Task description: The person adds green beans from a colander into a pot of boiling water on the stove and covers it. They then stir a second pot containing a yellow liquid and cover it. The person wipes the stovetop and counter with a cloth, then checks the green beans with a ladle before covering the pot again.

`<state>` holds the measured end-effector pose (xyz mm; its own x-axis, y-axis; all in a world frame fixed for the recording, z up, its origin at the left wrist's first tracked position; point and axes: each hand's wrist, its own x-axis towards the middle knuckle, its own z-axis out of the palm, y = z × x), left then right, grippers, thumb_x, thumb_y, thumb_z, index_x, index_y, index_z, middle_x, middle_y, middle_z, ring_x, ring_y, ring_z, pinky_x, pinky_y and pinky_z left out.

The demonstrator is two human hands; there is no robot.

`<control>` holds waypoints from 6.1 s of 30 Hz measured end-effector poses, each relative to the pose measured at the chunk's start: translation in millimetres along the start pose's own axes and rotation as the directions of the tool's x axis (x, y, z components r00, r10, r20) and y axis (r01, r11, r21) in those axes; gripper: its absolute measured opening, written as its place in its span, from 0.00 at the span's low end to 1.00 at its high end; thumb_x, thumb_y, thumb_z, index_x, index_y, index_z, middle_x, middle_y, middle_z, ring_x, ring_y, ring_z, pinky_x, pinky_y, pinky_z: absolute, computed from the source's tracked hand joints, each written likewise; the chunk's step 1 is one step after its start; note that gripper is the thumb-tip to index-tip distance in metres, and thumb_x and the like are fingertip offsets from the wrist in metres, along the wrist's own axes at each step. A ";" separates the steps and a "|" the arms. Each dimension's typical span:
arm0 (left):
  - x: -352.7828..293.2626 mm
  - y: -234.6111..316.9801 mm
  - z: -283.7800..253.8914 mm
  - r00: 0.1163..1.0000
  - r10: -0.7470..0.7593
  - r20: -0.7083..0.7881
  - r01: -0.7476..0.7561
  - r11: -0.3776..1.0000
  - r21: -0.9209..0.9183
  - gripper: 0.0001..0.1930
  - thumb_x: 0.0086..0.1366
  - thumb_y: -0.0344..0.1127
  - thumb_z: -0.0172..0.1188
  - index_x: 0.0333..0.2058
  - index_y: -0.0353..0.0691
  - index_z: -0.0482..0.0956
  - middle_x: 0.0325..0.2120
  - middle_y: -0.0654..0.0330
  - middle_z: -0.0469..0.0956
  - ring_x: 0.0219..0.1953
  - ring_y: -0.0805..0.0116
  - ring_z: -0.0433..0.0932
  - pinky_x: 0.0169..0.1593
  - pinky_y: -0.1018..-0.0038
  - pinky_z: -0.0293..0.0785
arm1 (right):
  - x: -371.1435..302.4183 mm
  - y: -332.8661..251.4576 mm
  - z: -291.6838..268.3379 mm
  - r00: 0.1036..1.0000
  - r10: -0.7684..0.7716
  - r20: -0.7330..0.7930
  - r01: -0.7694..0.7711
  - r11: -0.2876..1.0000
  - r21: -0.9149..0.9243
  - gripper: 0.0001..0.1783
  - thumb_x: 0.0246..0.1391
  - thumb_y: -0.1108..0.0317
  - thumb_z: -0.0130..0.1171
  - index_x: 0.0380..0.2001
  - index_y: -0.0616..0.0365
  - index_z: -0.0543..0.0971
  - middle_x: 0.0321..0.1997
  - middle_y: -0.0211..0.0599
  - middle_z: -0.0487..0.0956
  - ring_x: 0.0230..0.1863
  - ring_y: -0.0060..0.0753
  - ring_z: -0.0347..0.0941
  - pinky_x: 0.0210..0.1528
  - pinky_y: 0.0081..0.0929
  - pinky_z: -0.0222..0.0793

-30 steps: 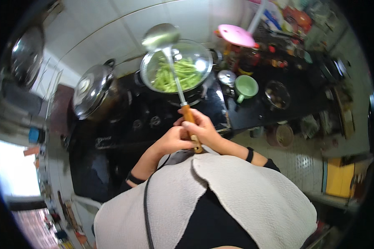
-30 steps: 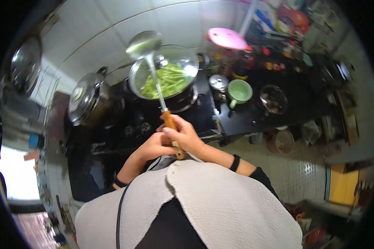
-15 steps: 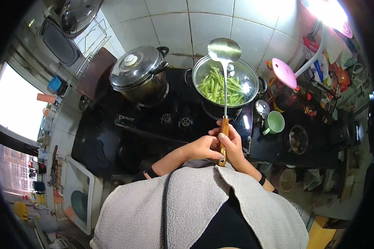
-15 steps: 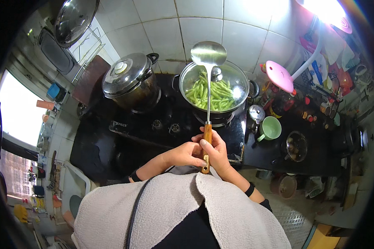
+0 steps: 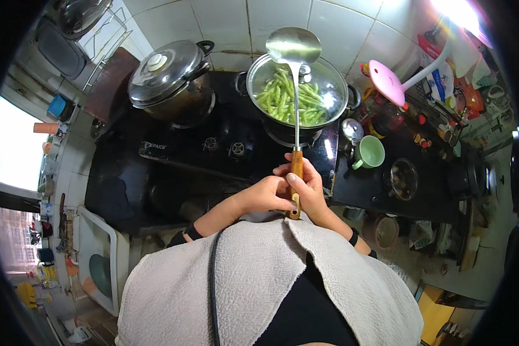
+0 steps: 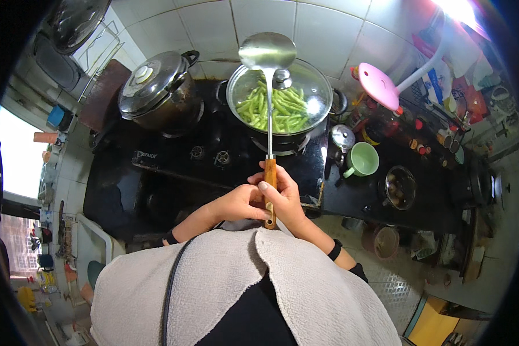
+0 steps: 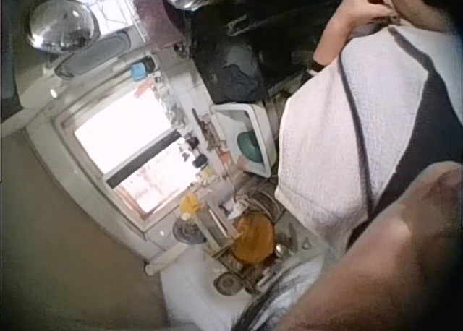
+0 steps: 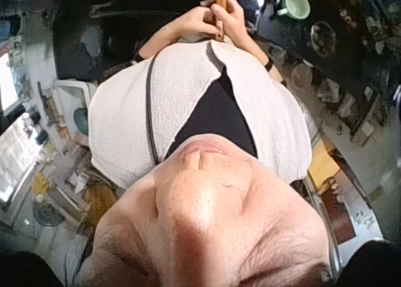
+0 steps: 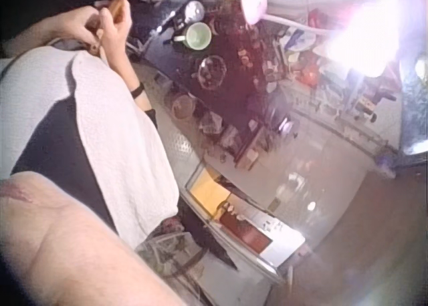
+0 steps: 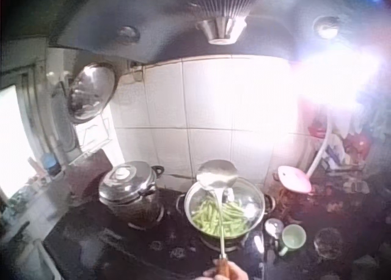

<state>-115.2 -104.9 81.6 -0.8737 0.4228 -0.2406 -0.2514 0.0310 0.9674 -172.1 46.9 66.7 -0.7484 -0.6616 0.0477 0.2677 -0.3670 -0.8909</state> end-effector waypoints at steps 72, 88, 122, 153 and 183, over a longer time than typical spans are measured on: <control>-21.8 -27.0 -34.1 0.984 0.095 -0.151 -0.102 0.994 -0.044 0.12 0.61 0.26 0.58 0.44 0.34 0.76 0.31 0.60 0.79 0.32 0.77 0.76 0.37 0.80 0.74 | -13.0 -31.1 -28.9 0.932 -0.251 -0.260 0.172 0.942 -0.290 0.27 0.61 0.73 0.47 0.64 0.59 0.60 0.35 0.37 0.76 0.30 0.18 0.67 0.37 0.16 0.65; -41.1 -45.2 -24.6 0.905 -0.026 -0.426 -0.003 0.998 -0.066 0.09 0.64 0.28 0.55 0.43 0.36 0.75 0.29 0.62 0.79 0.27 0.80 0.74 0.32 0.83 0.70 | 3.6 -87.4 -116.5 0.978 -0.109 -0.179 0.074 0.979 -0.189 0.24 0.56 0.74 0.53 0.57 0.58 0.67 0.35 0.43 0.80 0.23 0.18 0.69 0.27 0.14 0.65; -39.1 -56.8 -23.2 0.872 0.007 -0.490 -0.029 0.999 -0.039 0.04 0.63 0.28 0.56 0.34 0.35 0.78 0.27 0.63 0.78 0.28 0.79 0.74 0.34 0.82 0.72 | 52.0 -110.5 -100.7 0.962 -0.230 -0.147 0.122 0.843 -0.523 0.24 0.49 0.78 0.56 0.52 0.65 0.73 0.35 0.28 0.75 0.30 0.16 0.70 0.34 0.16 0.67; 6.8 -46.8 -23.4 0.947 -0.042 -0.320 0.041 0.999 -0.009 0.03 0.65 0.28 0.54 0.32 0.36 0.75 0.26 0.62 0.78 0.26 0.79 0.72 0.33 0.82 0.70 | -120.3 15.7 -189.6 0.487 -0.327 -0.810 0.119 0.943 -0.310 0.17 0.50 0.78 0.56 0.45 0.60 0.69 0.29 0.29 0.70 0.20 0.18 0.66 0.21 0.17 0.65; -0.6 -54.0 -20.8 0.929 -0.051 -0.366 0.052 0.999 -0.009 0.03 0.65 0.29 0.55 0.33 0.37 0.75 0.27 0.61 0.78 0.26 0.79 0.73 0.33 0.82 0.69 | 11.2 66.5 -203.9 0.507 0.099 -0.856 -0.278 0.959 -0.053 0.32 0.48 0.65 0.61 0.57 0.63 0.66 0.32 0.30 0.76 0.26 0.19 0.67 0.21 0.20 0.59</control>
<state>-109.7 -125.6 27.9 -0.9514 0.0596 -0.3022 -0.2999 0.0444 0.9529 -286.5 148.4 -84.1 -0.8723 0.1884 -0.4513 0.4324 -0.1339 -0.8917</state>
